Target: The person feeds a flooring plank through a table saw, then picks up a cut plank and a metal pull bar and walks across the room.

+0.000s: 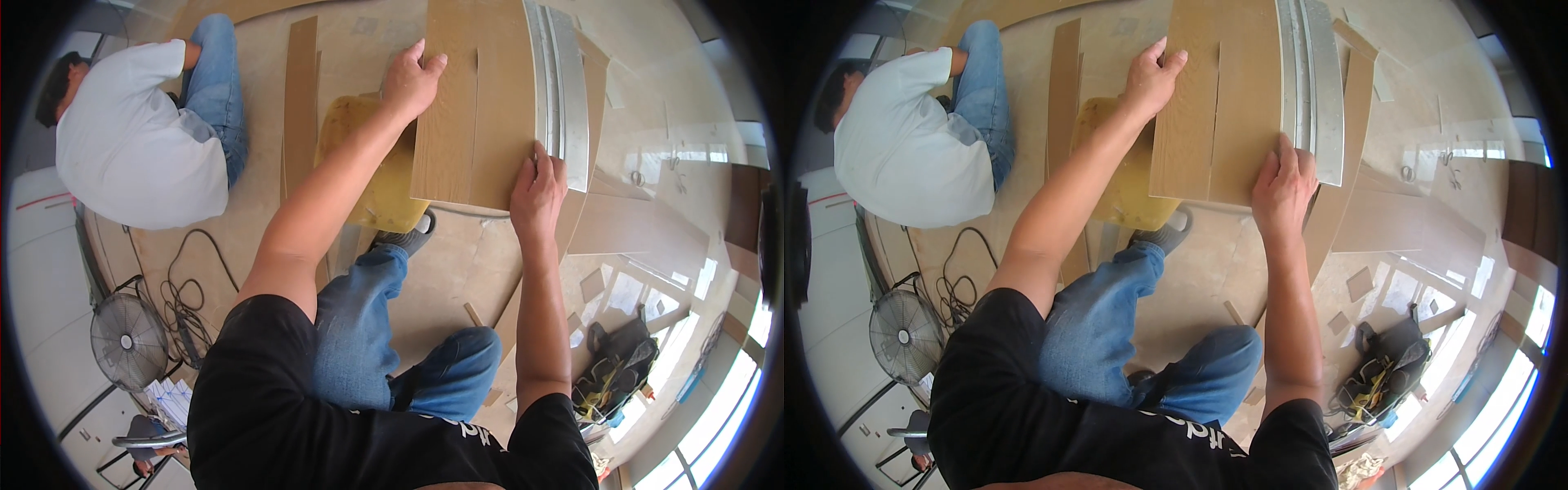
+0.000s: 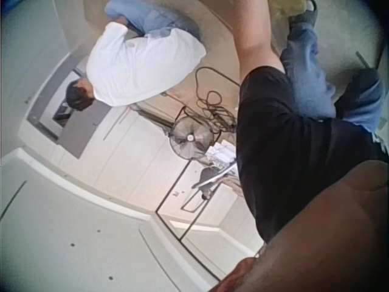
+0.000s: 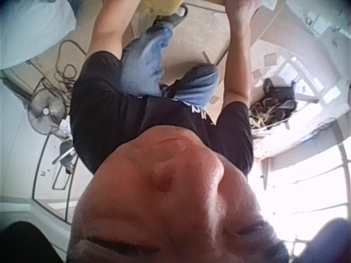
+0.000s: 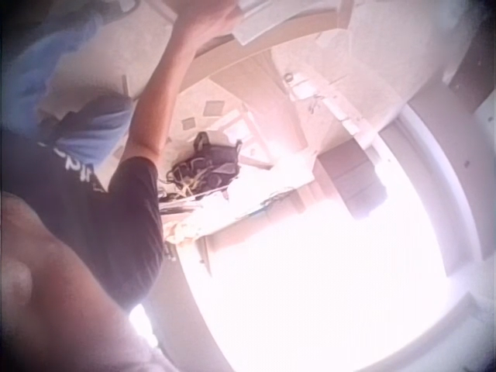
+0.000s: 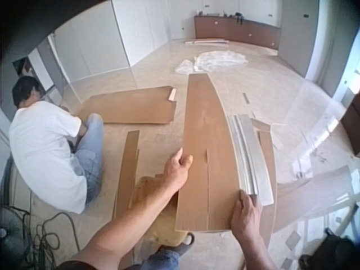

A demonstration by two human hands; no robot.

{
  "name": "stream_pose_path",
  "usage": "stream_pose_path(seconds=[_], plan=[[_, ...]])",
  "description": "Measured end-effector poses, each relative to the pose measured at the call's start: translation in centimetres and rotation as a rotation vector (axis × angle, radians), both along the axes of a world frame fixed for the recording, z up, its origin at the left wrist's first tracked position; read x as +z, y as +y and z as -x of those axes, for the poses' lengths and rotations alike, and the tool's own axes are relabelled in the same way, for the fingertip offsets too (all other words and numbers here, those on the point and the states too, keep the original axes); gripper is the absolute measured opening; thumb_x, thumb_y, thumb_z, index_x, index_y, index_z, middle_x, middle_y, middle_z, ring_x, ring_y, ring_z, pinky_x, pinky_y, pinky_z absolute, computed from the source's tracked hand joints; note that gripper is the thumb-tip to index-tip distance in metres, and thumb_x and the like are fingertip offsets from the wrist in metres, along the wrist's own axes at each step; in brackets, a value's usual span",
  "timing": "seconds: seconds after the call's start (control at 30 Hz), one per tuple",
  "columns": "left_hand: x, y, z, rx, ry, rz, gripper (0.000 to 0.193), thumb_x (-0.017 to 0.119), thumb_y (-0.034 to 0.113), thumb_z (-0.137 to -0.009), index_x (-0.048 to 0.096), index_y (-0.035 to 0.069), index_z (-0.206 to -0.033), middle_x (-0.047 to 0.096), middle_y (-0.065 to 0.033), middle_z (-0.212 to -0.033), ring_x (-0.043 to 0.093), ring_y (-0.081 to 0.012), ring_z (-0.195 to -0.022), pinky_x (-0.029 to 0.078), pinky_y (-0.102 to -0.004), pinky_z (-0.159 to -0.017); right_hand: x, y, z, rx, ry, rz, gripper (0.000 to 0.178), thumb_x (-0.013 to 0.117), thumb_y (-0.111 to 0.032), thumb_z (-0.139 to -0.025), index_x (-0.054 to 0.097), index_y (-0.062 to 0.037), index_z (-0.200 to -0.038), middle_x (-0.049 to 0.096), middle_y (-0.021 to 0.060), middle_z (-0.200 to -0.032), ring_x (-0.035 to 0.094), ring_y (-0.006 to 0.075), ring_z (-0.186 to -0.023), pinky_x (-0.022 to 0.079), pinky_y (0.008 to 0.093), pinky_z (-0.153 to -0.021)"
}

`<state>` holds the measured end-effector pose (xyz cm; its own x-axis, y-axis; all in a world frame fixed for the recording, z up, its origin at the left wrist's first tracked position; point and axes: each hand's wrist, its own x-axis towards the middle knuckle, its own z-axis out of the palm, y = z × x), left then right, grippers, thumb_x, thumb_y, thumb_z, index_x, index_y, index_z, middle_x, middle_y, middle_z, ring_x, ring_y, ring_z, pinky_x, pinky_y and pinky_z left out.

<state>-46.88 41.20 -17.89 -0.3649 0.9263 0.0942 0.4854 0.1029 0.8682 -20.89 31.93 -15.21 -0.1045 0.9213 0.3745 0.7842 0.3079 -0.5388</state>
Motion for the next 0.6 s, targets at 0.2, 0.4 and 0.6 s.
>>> stream_pose_path(seconds=[0.2,0.4,0.6], plan=[[0.9,-1.5,-0.7,-0.014,0.04,-0.001,0.068,0.063,0.038,-0.094,0.047,-0.01,-0.14,0.061,-0.0281,-0.127,0.059,-0.0361,-0.118,0.047,-0.041,-0.1,-0.2,-1.1,-0.4,-0.01,0.006,0.031,0.032,0.054,-0.01,-0.096,0.062,-0.0024,-0.126,0.06,0.017,-0.097,0.058,0.0345,-0.09,0.049,0.0426,-0.081],[0.8,-2.7,-0.8,-0.026,-0.011,0.024,0.07,0.064,0.038,-0.095,0.045,-0.011,-0.141,0.06,-0.0287,-0.13,0.059,-0.0343,-0.121,0.046,-0.0387,-0.102,0.5,-2.5,-0.5,-0.032,0.048,0.138,0.033,0.053,-0.01,-0.098,0.06,-0.0047,-0.13,0.059,0.0202,-0.1,0.059,0.0366,-0.093,0.049,0.0445,-0.082],[1.9,-3.7,-1.1,-0.055,-0.054,0.064,0.07,0.066,0.037,-0.095,0.044,-0.011,-0.141,0.063,-0.026,-0.127,0.063,-0.0285,-0.115,0.049,-0.0352,-0.098,1.2,-3.9,-0.8,-0.076,0.161,0.292,0.036,0.052,-0.012,-0.1,0.056,-0.0045,-0.135,0.06,0.0208,-0.103,0.06,0.0381,-0.093,0.049,0.0447,-0.083]])
